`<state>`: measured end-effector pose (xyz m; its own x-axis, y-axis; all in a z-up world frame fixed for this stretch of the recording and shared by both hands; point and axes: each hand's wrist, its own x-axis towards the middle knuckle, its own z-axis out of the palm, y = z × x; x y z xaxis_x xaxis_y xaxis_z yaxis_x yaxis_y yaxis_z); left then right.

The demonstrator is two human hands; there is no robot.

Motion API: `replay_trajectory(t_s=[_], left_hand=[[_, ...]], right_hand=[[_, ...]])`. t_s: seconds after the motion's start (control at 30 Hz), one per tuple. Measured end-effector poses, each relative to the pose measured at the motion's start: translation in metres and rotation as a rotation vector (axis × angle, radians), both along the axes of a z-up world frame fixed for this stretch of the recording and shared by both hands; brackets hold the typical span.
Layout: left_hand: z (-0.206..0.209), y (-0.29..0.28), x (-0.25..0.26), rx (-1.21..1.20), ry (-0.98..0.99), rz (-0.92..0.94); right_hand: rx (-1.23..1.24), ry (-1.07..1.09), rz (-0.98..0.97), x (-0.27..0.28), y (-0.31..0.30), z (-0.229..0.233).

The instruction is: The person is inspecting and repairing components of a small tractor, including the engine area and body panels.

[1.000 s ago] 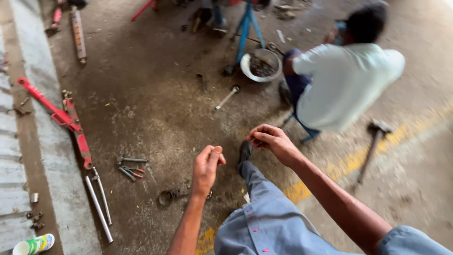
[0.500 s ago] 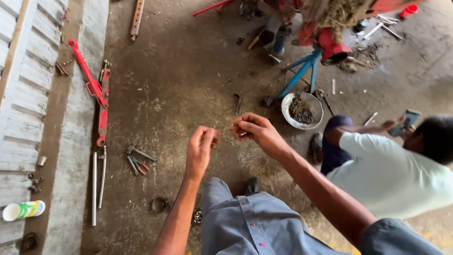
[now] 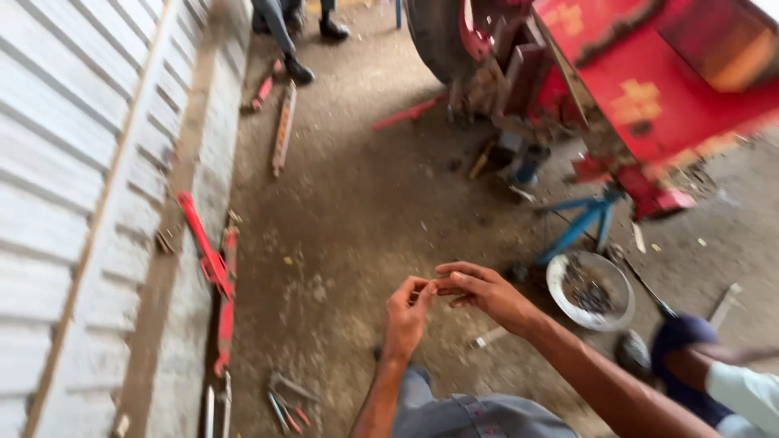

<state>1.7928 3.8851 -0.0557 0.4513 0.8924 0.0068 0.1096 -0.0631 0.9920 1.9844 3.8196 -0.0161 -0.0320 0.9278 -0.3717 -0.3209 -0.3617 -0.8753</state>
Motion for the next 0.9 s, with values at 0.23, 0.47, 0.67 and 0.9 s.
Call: replay_trajectory(t_s=[0.23,0.47,0.67,0.9], left_hand=[[0.039,0.153,0.0,0.003,-0.031,-0.071],[0.048,0.272,0.022,-0.019,0.104,-0.071],[0.052,0.406,0.062,-0.012,0.089,-0.116],[0.08,0.593,0.143,0.125,0.159,-0.134]], right_hand=[[0.1,0.152,-0.145,0.008,0.136,0.016],[0.038,0.182,-0.218,0.037,0.244,-0.003],[0.013,0.182,-0.221,0.096,0.377,-0.056],[0.21,0.151,-0.119,0.158,0.591,-0.036]])
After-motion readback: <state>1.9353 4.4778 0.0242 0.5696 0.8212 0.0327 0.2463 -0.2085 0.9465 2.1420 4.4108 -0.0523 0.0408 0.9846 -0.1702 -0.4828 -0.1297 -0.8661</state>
